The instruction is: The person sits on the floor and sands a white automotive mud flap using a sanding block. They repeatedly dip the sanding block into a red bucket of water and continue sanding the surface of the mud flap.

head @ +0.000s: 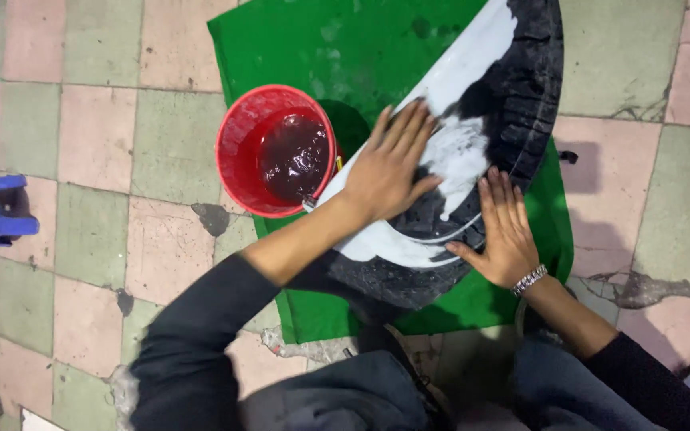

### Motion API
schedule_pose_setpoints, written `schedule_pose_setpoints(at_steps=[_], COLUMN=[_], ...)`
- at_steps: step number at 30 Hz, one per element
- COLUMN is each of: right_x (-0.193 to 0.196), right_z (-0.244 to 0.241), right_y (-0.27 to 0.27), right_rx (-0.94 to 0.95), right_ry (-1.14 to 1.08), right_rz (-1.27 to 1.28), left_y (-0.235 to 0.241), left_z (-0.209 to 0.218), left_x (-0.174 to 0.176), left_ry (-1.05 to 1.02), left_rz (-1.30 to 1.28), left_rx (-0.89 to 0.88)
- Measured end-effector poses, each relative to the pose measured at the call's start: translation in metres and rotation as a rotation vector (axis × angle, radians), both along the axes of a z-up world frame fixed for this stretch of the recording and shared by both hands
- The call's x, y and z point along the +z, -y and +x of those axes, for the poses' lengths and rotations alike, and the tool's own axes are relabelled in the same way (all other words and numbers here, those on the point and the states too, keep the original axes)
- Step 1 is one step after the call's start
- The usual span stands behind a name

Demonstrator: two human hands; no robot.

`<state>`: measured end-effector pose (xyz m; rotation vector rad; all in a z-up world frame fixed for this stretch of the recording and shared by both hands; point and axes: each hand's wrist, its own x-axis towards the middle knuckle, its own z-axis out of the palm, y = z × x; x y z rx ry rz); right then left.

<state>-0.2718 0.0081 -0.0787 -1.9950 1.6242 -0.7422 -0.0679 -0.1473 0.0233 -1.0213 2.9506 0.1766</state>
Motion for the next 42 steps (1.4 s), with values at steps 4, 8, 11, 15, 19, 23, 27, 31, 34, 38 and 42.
schedule_pose_setpoints(at_steps=[4, 8, 11, 15, 19, 23, 27, 31, 34, 38, 42], right_x=[-0.017, -0.015, -0.013, -0.012, -0.013, -0.006, 0.027, 0.089, 0.119, 0.087, 0.059], right_z=[-0.003, -0.004, -0.004, -0.002, -0.003, -0.002, -0.012, -0.022, 0.006, 0.044, 0.061], right_y=[0.003, 0.005, 0.008, 0.007, 0.006, 0.006, 0.017, 0.089, 0.160, 0.229, 0.228], right_rx=[-0.026, -0.075, -0.068, -0.072, -0.071, -0.071, -0.023, 0.264, 0.442, 0.624, 0.600], right_ry=[-0.017, 0.055, 0.063, 0.059, 0.072, 0.063, -0.018, -0.144, -0.261, -0.334, -0.339], right_rz=[0.003, 0.038, 0.041, 0.053, 0.045, 0.048, -0.017, -0.232, -0.326, -0.441, -0.246], left_y=[0.017, -0.030, -0.029, -0.040, -0.079, -0.071, -0.101, -0.137, -0.141, -0.145, -0.134], left_z=[-0.031, 0.011, 0.040, 0.049, 0.062, 0.066, 0.054, 0.060, 0.056, 0.031, 0.002], left_x=[-0.025, -0.006, 0.013, 0.014, 0.000, 0.013, 0.017, 0.018, 0.014, 0.025, 0.015], left_ry=[-0.036, -0.267, -0.345, -0.101, -0.140, -0.091, -0.112, -0.090, -0.076, 0.018, -0.181], left_rz=[-0.083, 0.051, 0.224, 0.041, 0.097, -0.004, -0.005, -0.007, -0.036, 0.030, -0.002], left_rx=[-0.024, -0.201, -0.188, -0.012, -0.176, 0.013, 0.198, 0.214, 0.253, 0.371, 0.593])
